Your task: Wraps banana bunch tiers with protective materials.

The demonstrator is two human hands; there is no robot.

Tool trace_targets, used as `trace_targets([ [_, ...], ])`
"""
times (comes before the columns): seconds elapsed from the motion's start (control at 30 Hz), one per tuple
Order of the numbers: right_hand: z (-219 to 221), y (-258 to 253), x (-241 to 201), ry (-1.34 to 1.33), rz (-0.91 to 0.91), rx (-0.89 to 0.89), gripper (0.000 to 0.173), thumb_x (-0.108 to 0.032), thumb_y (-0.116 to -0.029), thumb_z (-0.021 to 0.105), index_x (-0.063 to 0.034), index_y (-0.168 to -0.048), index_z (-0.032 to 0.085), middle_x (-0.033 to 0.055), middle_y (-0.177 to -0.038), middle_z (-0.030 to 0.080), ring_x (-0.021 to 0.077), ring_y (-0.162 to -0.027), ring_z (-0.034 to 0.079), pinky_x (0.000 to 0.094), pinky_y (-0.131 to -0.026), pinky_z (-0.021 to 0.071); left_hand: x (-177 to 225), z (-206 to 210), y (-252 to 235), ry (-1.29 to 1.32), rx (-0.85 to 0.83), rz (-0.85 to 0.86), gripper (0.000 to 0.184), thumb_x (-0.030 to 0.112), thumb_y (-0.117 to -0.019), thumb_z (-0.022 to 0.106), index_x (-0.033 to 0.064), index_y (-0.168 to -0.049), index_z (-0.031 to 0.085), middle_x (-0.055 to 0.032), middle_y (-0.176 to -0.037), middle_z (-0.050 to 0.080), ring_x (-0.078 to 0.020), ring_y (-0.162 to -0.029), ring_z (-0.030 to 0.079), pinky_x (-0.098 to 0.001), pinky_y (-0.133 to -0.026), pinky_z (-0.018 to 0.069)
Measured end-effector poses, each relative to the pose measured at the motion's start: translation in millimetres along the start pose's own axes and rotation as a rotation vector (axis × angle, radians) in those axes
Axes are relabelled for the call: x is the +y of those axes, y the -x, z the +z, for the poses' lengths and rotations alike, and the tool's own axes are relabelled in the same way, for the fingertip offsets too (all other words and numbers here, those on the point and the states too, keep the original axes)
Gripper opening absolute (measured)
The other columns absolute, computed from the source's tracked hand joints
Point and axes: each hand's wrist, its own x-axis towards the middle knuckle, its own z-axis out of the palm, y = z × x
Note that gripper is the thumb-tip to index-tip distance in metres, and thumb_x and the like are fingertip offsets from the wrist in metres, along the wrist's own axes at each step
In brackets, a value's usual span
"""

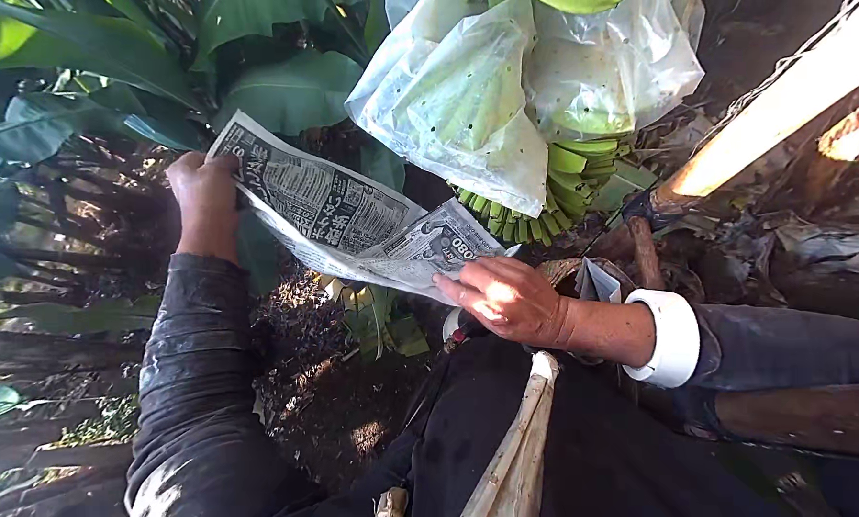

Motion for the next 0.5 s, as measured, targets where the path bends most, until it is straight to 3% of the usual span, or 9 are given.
trace_targets([
  [0.07, 3.6, 1.3, 0.8, -0.096, 0.023, -0.026, 0.029, -0.018, -0.1028, 0.058, -0.0069, -0.128, 0.069, 0.0093, -0.082, 0.065, 0.024, -0.071, 0.065, 0.0365, -0.062, 0.0556, 12.8, -7.5, -1.1, -0.152, -0.029, 0.038, 0.032, 0.025, -0.086, 0.072, 0.004, -0.109, 0.065, -0.0115, -0.103, 0.067, -0.0202, -0.089, 0.066, -0.0497, -0.079, 0.0565],
  [0.13, 5.8, 1.2, 0.1, -0.263, -0.002, -0.086, 0.022, -0.023, -0.1053, 0.056, -0.0064, -0.114, 0.069, 0.0081, -0.086, 0.067, 0.0214, -0.073, 0.068, 0.0355, -0.065, 0.0586, 19.4, -17.3, -12.4, -0.213, 0.051, 0.084, 0.036, 0.028, -0.0831, 0.071, 0.0052, -0.111, 0.065, -0.0117, -0.107, 0.067, -0.0216, -0.095, 0.067, -0.051, -0.082, 0.0568],
  [0.2, 8.2, 1.1, -2.3, -0.513, -0.017, -0.201, 0.02, -0.021, -0.1035, 0.059, -0.0066, -0.109, 0.071, 0.0083, -0.092, 0.07, 0.0206, -0.079, 0.07, 0.0368, -0.069, 0.0593, 28.7, -20.5, -12.3, -0.345, 0.03, 0.138, 0.04, 0.024, -0.0862, 0.067, 0.0003, -0.119, 0.063, -0.0206, -0.117, 0.065, -0.0316, -0.107, 0.065, -0.0577, -0.091, 0.0519],
  [0.27, 7.3, 1.8, -0.7, -0.663, -0.016, -0.353, 0.019, -0.02, -0.1025, 0.06, -0.0071, -0.111, 0.071, 0.0089, -0.097, 0.071, 0.0221, -0.086, 0.07, 0.0403, -0.076, 0.0582, 32.6, -14.2, -9.5, -0.497, -0.11, 0.167, 0.037, 0.024, -0.0917, 0.071, -0.0029, -0.116, 0.065, -0.0284, -0.113, 0.066, -0.0421, -0.102, 0.065, -0.0679, -0.087, 0.0505],
  [0.33, 2.1, -1.5, 5.3, -0.766, -0.021, -0.478, 0.018, -0.019, -0.1026, 0.06, -0.0079, -0.111, 0.072, 0.0083, -0.101, 0.073, 0.0207, -0.093, 0.071, 0.0406, -0.085, 0.0573, 41.3, -18.7, -18.1, -0.546, -0.049, 0.211, 0.035, 0.025, -0.0928, 0.066, -0.0002, -0.117, 0.069, -0.0286, -0.117, 0.067, -0.045, -0.11, 0.064, -0.0699, -0.095, 0.0472],
  [0.4, -1.6, -7.0, 4.8, -0.852, -0.007, -0.487, 0.018, -0.018, -0.1025, 0.061, -0.0075, -0.11, 0.073, 0.0072, -0.1, 0.073, 0.0169, -0.093, 0.07, 0.0359, -0.087, 0.0564, 57.0, -26.9, -25.5, -0.61, -0.035, 0.27, 0.038, 0.029, -0.0974, 0.059, -0.0022, -0.118, 0.066, -0.0305, -0.121, 0.065, -0.0473, -0.118, 0.061, -0.0702, -0.101, 0.0427],
  [0.47, -8.1, -8.3, 4.7, -0.892, 0.037, -0.51, 0.02, -0.02, -0.1015, 0.063, -0.007, -0.114, 0.072, 0.0055, -0.095, 0.073, 0.0129, -0.086, 0.069, 0.0322, -0.084, 0.0569, 54.1, -18.8, -27.4, -0.655, -0.154, 0.274, 0.036, 0.028, -0.0977, 0.065, -0.0061, -0.107, 0.068, -0.0344, -0.11, 0.065, -0.0526, -0.106, 0.062, -0.0766, -0.089, 0.0438],
  [0.5, -11.7, -9.9, 8.8, -0.88, 0.053, -0.541, 0.023, -0.023, -0.1011, 0.065, -0.0074, -0.117, 0.071, 0.0045, -0.091, 0.071, 0.0126, -0.081, 0.067, 0.0329, -0.081, 0.0568, 55.6, -16.5, -32.5, -0.639, -0.145, 0.257, 0.036, 0.028, -0.0973, 0.065, -0.0054, -0.108, 0.068, -0.0341, -0.112, 0.065, -0.0521, -0.108, 0.062, -0.0763, -0.091, 0.0434],
])
